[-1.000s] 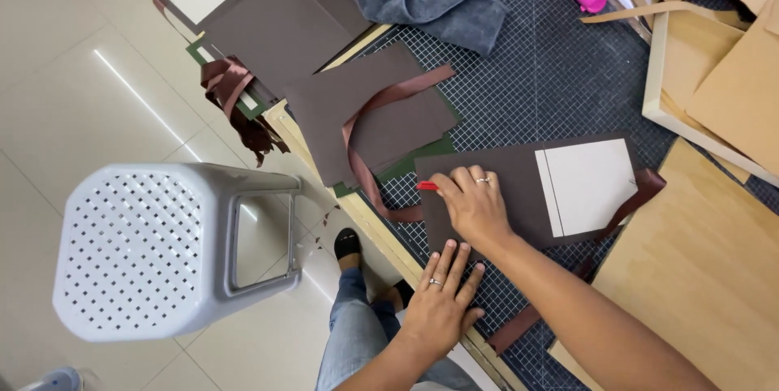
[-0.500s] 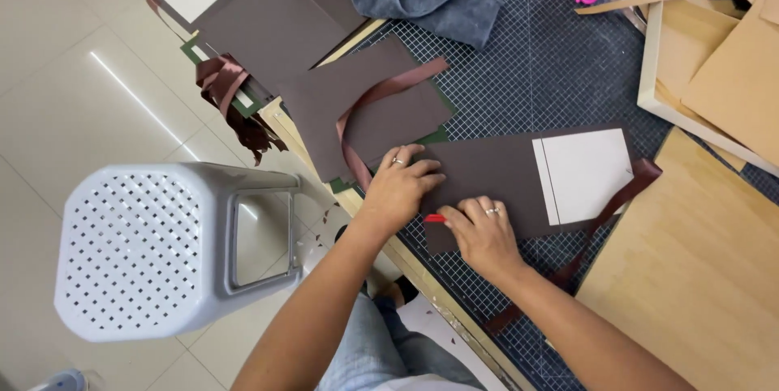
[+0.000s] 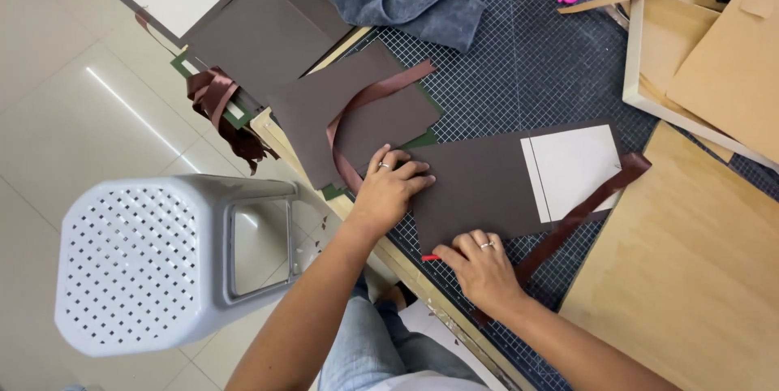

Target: Smoothing and pressing paper onto cardboard covers and attaching ribbons to assemble handmade notebooks.

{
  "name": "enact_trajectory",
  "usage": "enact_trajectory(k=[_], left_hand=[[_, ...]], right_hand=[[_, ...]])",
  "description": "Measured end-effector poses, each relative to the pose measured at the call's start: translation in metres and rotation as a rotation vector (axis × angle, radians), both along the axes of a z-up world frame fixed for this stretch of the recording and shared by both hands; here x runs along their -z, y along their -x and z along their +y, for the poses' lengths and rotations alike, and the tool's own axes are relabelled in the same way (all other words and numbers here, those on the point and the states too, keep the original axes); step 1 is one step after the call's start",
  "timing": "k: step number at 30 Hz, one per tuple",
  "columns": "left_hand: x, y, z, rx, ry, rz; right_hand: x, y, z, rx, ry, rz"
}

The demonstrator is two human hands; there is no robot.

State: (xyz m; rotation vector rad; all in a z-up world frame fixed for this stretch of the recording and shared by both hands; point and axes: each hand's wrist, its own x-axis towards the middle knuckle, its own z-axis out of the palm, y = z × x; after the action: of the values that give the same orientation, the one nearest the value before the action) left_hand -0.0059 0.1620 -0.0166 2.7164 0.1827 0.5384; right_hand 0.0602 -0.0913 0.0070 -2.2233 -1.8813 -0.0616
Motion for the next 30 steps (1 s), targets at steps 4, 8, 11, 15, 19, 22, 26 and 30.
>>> enact_trajectory(k=[4, 8, 11, 15, 19, 22, 26, 30], left_hand=[[0.001, -0.006, -0.005, -0.006, -0.005, 0.015], [0.002, -0.020, -0.022, 0.003, -0.027, -0.027], [-0.007, -0.020, -0.025, 0.114, 0.033, 0.008], [-0.008, -0.020, -0.021, 0.100, -0.006, 0.061], [-0.019, -0.016, -0.027, 0.043, 0.024, 0.150], [-0.013, -0.019, -0.027, 0.034, 0.021, 0.155], [-0.013, -0.023, -0.023, 0.052, -0.008, 0.164], [-0.011, -0.019, -0.030, 0.026, -0.033, 0.171]], right_hand=[[-0.024, -0.007, 0.005, 0.139, 0.029, 0.087], [-0.021, 0.014, 0.016, 0.400, -0.036, -0.030], [-0.029, 0.047, 0.033, 0.517, 0.087, 0.001], [-0.021, -0.009, -0.003, 0.641, -0.024, -0.084], [-0.011, -0.055, -0.043, 0.829, -0.092, -0.128], [-0.010, 0.009, -0.001, 0.759, -0.161, 0.037], [-0.005, 0.016, 0.008, 0.584, -0.051, 0.011], [-0.018, -0.058, -0.030, 0.828, -0.041, -0.013]])
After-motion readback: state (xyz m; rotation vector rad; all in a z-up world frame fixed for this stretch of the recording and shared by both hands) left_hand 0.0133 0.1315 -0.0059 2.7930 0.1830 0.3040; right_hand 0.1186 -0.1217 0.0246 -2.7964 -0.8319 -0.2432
